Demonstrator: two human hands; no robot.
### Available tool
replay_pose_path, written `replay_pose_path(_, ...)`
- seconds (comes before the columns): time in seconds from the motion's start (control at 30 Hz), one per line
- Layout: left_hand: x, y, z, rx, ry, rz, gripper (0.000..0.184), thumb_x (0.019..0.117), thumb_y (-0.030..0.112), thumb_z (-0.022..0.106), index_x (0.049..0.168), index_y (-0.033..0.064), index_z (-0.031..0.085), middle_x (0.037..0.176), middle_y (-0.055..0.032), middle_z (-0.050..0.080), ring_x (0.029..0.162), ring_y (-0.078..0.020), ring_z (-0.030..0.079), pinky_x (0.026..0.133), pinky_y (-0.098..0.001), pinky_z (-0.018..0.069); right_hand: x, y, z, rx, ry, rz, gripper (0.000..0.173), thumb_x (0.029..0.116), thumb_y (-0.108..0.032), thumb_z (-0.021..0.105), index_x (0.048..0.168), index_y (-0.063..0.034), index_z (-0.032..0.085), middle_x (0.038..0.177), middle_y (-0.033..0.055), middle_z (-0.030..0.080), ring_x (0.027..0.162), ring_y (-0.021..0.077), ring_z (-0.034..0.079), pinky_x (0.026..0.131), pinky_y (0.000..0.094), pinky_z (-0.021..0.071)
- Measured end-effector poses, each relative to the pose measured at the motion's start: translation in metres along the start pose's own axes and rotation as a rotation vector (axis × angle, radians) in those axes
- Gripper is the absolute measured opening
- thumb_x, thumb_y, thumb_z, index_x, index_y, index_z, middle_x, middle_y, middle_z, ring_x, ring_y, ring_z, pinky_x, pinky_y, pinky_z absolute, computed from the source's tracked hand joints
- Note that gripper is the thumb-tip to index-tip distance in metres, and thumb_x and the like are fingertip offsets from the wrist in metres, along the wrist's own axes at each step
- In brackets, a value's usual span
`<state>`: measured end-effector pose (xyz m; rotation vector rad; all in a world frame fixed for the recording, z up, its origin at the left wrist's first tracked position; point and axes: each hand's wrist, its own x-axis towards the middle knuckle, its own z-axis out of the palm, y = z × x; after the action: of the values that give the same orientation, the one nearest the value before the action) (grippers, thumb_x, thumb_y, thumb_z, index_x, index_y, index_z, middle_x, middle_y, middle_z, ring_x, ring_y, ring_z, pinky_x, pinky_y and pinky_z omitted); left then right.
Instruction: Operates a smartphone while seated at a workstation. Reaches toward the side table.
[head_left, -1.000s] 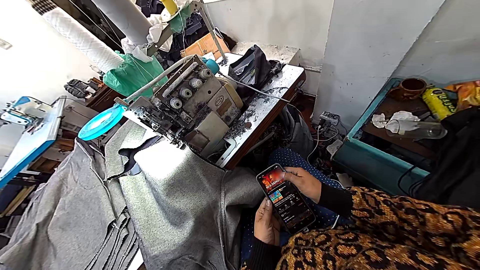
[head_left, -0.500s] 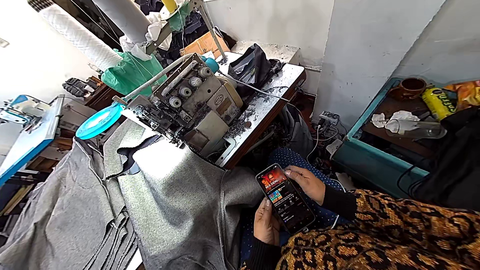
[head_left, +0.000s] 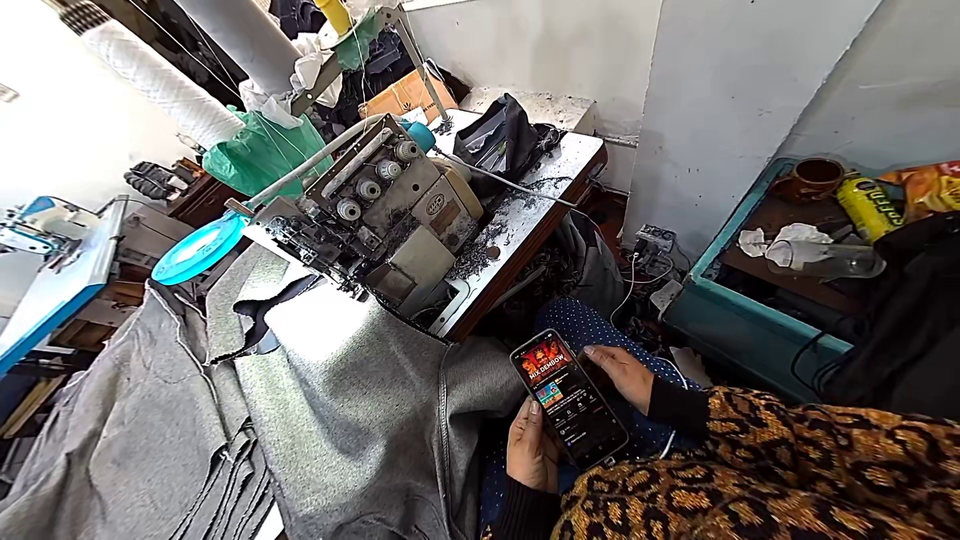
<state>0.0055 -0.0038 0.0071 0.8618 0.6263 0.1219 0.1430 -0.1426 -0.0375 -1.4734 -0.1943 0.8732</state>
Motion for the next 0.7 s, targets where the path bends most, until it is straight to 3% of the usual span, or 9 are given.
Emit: replay_pose_path(0.7,0.0010,-0.0007,-0.0018,0.014,0.016,-0.001,0.037,0.1108,0.011,0.023,0.135,-0.0058,0.047,0.106,-0.0149,0.074,0.092,-0.0220,0.075,0.084,-0.0377,0.0623,0.0026,0.0027,-0.0004,0.032,-0.014,-0.004,0.042,0.1123,-0.021,0.030,0.104,0.0018,0.065,0.082,0.0008,0.066,0.072,0.0043,0.066,0.071,0.0223,0.0564)
